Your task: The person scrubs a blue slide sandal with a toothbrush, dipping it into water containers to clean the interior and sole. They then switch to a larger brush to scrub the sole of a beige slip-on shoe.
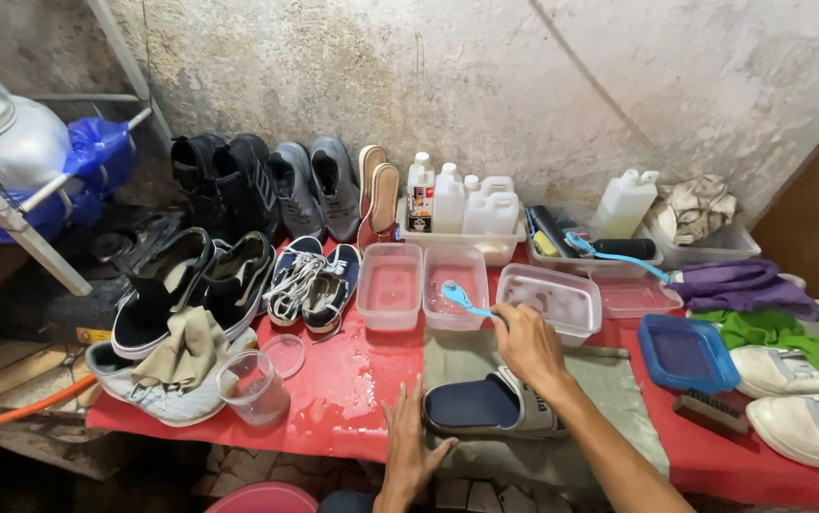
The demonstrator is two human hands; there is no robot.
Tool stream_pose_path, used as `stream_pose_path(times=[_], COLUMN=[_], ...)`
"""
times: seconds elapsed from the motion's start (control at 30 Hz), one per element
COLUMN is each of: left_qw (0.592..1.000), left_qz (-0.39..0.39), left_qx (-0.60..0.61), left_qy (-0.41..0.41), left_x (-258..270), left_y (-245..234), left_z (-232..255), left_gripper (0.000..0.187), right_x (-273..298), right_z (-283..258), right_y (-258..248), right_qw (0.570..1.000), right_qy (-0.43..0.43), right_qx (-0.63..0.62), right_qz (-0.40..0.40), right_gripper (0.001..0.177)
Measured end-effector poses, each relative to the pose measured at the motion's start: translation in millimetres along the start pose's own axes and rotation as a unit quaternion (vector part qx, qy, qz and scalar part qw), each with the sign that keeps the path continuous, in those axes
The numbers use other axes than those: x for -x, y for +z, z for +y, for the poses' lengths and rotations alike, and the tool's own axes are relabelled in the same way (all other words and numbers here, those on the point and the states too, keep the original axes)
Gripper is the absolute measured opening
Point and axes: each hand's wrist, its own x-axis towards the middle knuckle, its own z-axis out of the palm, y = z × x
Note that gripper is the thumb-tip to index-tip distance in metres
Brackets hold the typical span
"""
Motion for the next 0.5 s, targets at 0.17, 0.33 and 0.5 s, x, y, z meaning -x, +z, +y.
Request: stream_pose_path(times=[0.17, 0.33, 0.5], left_qw=[0.995, 0.990, 0.993], left_qz=[0.090, 0.142, 0.108], left_qx=[0.040, 0.000, 0.046], left_qy=[0.005, 0.017, 0.022], left_x=[-1.3, 16.4, 21.1], left_y=[4.4, 3.1, -5.8], left_z=[15.8, 36.0, 37.4], left_gripper=[0.115, 0.118, 0.116], right_x=[88.3, 156.3, 196.6], right_z=[-2.6, 28.1, 43.3], right_y=[-15.0, 20.0, 58.0], right_qw=[1.000, 0.994, 0.978], right_qy=[0.019, 0.054, 0.136], right_qx=[-0.012, -0.014, 0.056], right_qz=[-0.008, -0.095, -0.148], right_gripper=[0.035, 0.040, 0.046])
